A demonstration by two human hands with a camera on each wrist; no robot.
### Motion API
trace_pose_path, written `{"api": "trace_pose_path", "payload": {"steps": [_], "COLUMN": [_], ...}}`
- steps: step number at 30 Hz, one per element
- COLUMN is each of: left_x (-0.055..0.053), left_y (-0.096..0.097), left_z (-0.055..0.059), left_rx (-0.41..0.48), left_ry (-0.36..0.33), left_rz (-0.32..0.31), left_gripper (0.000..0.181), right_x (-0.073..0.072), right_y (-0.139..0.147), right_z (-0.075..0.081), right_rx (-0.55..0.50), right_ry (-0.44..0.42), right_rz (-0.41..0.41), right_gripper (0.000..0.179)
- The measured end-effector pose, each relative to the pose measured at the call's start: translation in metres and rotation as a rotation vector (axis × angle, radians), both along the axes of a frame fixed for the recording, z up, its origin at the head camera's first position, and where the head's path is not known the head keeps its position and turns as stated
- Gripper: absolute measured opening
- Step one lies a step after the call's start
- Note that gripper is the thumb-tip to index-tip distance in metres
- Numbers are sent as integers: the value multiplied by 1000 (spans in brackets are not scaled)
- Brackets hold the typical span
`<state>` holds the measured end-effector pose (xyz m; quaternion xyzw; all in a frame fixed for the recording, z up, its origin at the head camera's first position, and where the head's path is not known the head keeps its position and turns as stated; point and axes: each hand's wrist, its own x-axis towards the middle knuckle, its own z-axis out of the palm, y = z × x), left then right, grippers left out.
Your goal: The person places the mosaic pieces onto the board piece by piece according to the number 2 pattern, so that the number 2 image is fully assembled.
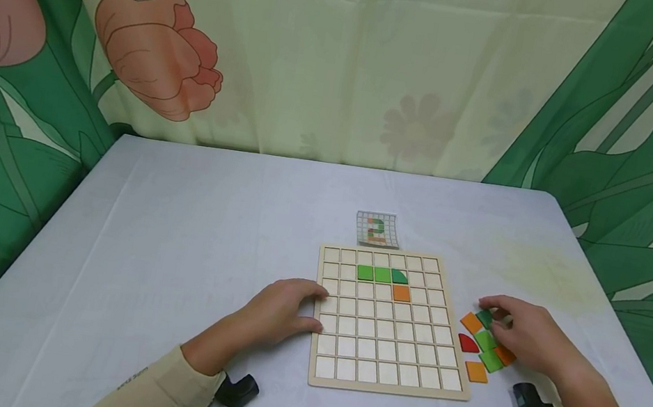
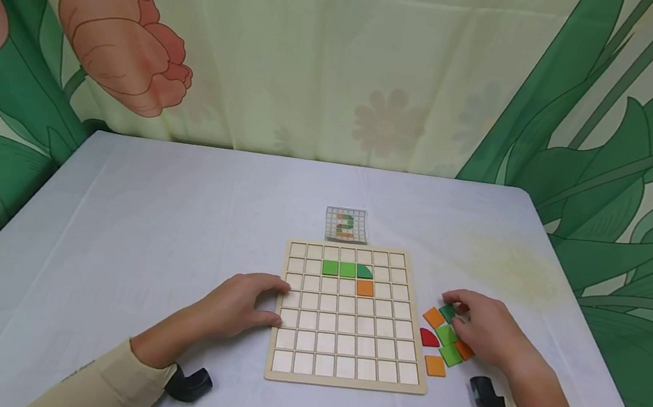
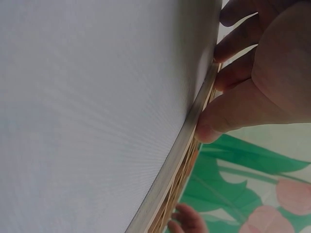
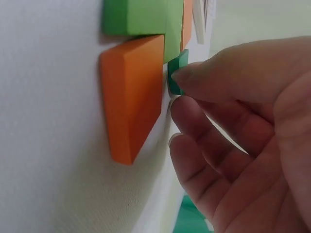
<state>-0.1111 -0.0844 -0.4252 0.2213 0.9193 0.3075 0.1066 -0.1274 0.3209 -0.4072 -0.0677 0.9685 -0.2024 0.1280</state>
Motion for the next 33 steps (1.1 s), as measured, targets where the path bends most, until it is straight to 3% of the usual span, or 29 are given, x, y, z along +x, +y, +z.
{"api": "trace_pose_path", "payload": {"steps": [15,33], "left_x": [0,-1], "left_y": [0,0], "left_z": [0,0], "left_rx": [4,4], "left_ry": [14,3], "left_rz": [-9,-6], "left_gripper": [49,49], "right_x": [-3,-5], "right_y": [-2,-5], "right_z": [-6,-5], "right_rx": [16,22], "right_ry": [55,55], "right_rz": [-18,-9], "right_gripper": [42,37]}}
